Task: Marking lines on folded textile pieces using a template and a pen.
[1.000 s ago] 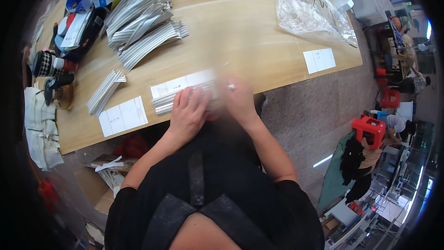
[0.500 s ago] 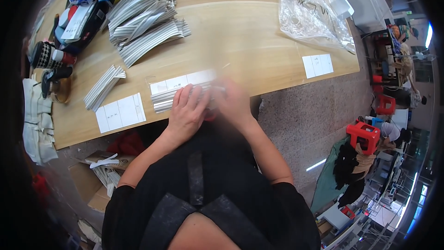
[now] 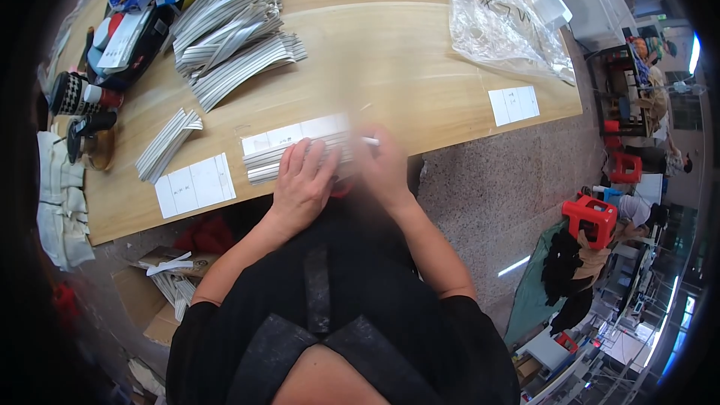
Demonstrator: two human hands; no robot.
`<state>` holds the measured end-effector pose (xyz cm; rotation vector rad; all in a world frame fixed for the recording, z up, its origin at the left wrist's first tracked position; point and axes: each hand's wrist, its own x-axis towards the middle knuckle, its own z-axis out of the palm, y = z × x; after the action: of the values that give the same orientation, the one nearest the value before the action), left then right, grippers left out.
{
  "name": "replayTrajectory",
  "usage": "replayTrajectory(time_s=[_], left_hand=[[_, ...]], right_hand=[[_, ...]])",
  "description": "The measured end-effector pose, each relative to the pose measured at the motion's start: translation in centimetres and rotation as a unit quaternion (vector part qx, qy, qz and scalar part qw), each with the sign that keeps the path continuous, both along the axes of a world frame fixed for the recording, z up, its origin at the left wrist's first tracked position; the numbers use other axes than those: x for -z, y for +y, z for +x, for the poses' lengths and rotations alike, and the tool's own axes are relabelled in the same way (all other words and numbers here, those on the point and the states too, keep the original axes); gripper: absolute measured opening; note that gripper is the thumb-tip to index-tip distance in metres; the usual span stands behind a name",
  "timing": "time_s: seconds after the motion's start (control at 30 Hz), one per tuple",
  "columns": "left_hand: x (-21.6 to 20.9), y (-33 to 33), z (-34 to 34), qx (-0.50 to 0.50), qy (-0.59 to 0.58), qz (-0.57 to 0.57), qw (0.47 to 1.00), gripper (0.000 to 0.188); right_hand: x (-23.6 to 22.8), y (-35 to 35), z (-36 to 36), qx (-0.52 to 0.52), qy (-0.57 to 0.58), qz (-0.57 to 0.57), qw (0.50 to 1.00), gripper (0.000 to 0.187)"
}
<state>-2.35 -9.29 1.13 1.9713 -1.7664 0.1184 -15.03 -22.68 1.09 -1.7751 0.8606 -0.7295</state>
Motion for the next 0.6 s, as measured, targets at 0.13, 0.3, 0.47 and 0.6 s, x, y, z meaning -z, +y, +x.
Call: replayTrajectory(time_s=[0.13, 0.3, 0.47, 0.6], left_hand=[[-0.08, 0.05, 0.01, -0.004, 0.001, 0.000, 1.000, 0.047], [-0.13, 0.07, 0.06, -0.002, 0.000, 0.002, 1.000, 0.048], [-0.22, 0.07, 0.05, -0.002, 0.001, 0.003, 1.000, 0.047], [-0.35, 0.08, 0.03, -0.004, 0.002, 0.002, 1.000, 0.047]], right_hand=[[0.23, 0.06, 0.21, 0.001, -0.005, -0.033, 0.999, 0.012], [0.01, 0.13, 0.12, 0.003, -0.011, -0.021, 1.000, 0.012], [0.27, 0.14, 0.04, 0.001, -0.021, -0.026, 0.999, 0.011], [0.24, 0.20, 0.09, 0.004, -0.024, -0.031, 0.999, 0.011]])
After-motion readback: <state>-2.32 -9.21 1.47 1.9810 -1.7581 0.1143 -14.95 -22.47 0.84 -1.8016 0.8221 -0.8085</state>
